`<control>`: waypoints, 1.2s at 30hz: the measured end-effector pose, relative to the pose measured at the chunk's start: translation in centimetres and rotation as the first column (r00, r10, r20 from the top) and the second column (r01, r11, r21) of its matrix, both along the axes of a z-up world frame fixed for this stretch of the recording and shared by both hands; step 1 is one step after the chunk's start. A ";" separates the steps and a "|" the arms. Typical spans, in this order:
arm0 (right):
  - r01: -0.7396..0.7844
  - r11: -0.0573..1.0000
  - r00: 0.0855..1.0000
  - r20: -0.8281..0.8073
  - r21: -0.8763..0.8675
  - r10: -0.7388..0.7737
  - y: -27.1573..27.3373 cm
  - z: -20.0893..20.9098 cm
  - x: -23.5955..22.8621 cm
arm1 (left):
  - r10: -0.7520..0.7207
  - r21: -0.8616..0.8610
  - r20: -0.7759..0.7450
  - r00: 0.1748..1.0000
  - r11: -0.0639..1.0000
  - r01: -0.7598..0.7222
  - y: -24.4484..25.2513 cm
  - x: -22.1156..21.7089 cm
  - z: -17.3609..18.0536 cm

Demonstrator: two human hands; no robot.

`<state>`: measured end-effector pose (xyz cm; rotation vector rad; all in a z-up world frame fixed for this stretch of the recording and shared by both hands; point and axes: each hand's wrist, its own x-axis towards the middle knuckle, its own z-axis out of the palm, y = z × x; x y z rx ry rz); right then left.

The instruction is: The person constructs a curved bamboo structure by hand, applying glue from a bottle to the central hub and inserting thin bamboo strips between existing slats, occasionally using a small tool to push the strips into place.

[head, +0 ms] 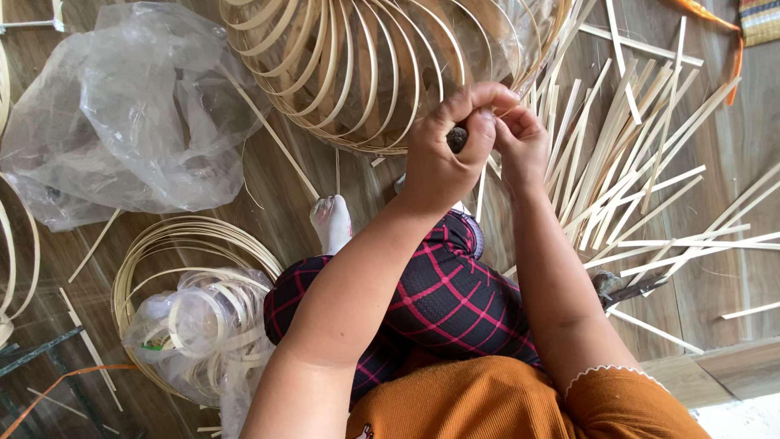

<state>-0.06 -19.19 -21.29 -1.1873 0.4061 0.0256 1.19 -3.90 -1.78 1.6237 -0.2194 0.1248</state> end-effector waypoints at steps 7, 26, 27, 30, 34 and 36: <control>-0.009 1.000 1.000 0.027 -0.008 0.009 0.2 -0.6 -0.1 | -0.001 0.037 0.028 1.000 0.999 0.000 0.2 0.0 0.1; -0.039 0.978 0.988 0.141 -0.205 0.070 0.9 1.6 -0.1 | 0.028 0.005 0.023 0.999 1.000 -0.028 0.0 -0.4 0.5; -0.047 0.971 0.988 0.135 -0.234 0.080 0.9 1.9 -0.1 | 0.033 0.013 0.025 0.999 0.999 -0.034 0.0 -0.5 0.5; -0.052 0.949 0.986 0.134 -0.312 0.098 1.2 2.7 -0.2 | 0.035 0.018 0.025 0.999 0.999 -0.036 -0.1 -0.4 0.5; -0.049 0.946 0.986 0.133 -0.321 0.096 1.7 3.1 -0.7 | -0.004 0.042 0.042 0.999 0.999 0.002 0.1 -0.4 0.6; -0.040 0.943 0.989 0.123 -0.331 0.085 1.6 3.1 -0.5 | -0.044 0.057 0.054 0.998 0.998 0.041 0.3 -0.4 0.8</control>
